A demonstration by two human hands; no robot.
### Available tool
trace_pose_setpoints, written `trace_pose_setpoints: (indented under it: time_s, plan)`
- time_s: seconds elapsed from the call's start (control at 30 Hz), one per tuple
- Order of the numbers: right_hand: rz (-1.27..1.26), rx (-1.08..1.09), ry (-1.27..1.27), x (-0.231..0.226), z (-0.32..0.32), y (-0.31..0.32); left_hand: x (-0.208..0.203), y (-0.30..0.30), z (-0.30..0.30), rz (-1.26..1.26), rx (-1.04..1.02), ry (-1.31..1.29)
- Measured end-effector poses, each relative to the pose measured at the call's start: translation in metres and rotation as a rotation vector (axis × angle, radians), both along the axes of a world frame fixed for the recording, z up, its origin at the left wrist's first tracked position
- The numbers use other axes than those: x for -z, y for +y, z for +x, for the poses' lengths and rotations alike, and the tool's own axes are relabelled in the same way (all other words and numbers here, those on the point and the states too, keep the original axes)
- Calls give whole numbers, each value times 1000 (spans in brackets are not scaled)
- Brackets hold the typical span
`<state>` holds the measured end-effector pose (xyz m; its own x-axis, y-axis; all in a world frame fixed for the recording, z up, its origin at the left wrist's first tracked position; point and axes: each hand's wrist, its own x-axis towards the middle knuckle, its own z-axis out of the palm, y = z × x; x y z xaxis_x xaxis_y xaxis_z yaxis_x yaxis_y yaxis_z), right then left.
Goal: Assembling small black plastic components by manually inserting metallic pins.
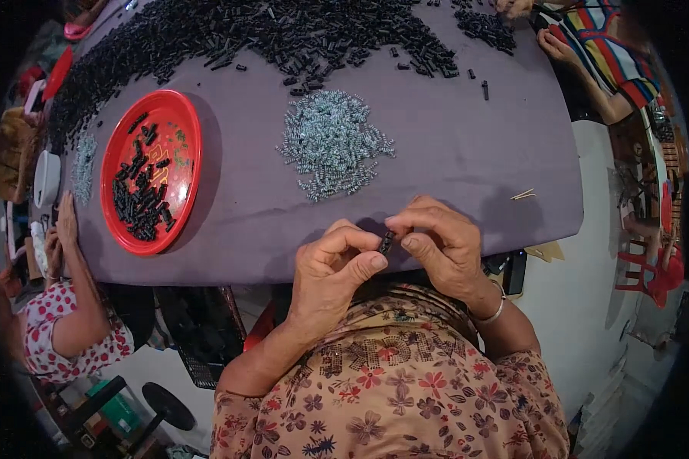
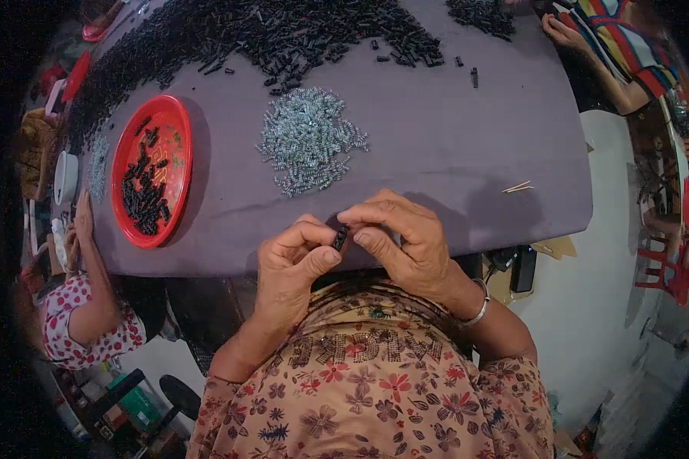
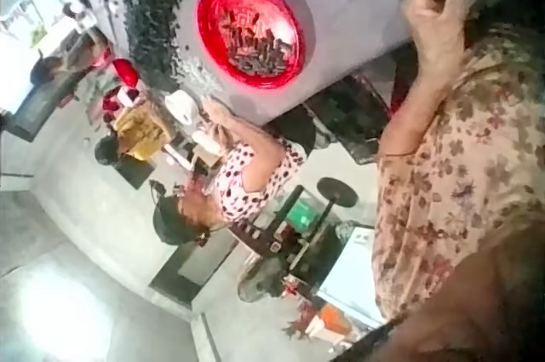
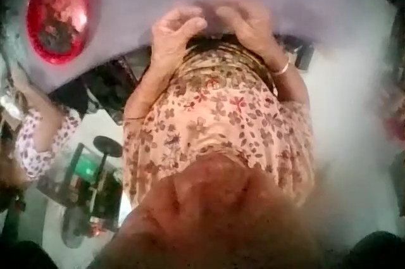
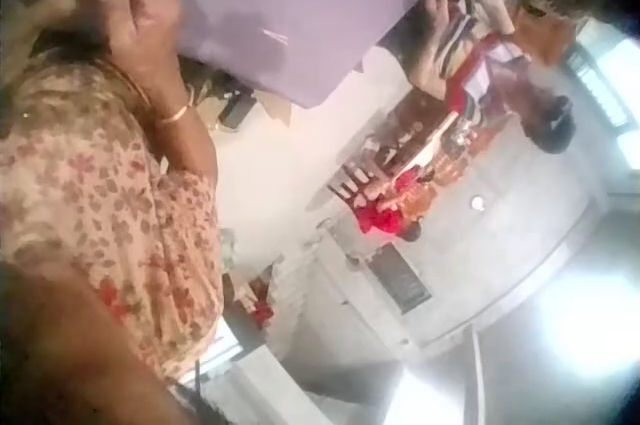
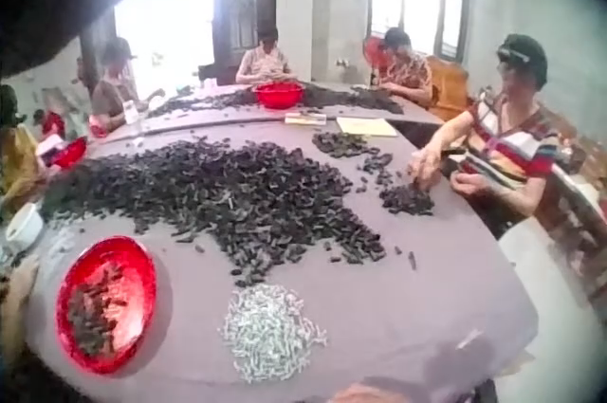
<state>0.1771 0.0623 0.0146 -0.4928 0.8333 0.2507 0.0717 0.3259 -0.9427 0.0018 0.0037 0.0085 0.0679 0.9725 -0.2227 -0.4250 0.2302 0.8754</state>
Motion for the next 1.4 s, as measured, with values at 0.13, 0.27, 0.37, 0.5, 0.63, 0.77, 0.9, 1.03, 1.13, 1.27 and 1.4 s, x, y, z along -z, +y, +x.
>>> trace_pose_setpoints:
  time_s: [0.13, 0.27, 0.37, 0.5, 0.63, 0.77, 0.9, 1.03, 1.13, 1.27, 1.4]
  plan:
    - [-46, 7, 40, 0, -1, 0, 0, 1, 0, 13, 5, 55]
    - [-62, -9, 1, 0, -1, 1, 2, 2, -1, 58, 35, 135]
    - [-56, -36, 1, 3, -2, 1, -1, 2, -1, 43, 45, 147]
    - [-225, 10, 4, 4, -2, -2, 0, 4, -1, 42, 32, 218]
    - [-475, 228, -18, 6, -13, 12, 4, 6, -4, 60, 136, 401]
    - [-369, 188, -27, 9, -47, 39, 4, 7, -4, 87, 219, 499]
    - [-261, -7, -10, -10, -112, 63, 10, 6, -3, 106, 268, 536]
    - [-227, -207, 195, -35, -172, 58, 10, 3, -1, 125, 195, 504]
    - [104, -139, 244, -26, -170, 41, 33, -14, -11, 96, 281, 593]
    - [146, 41, -77, -7, -85, 43, 12, 5, -5, 182, 244, 586]
    - [169, 275, -390, 13, -8, 66, 9, 10, -6, 160, 235, 481]
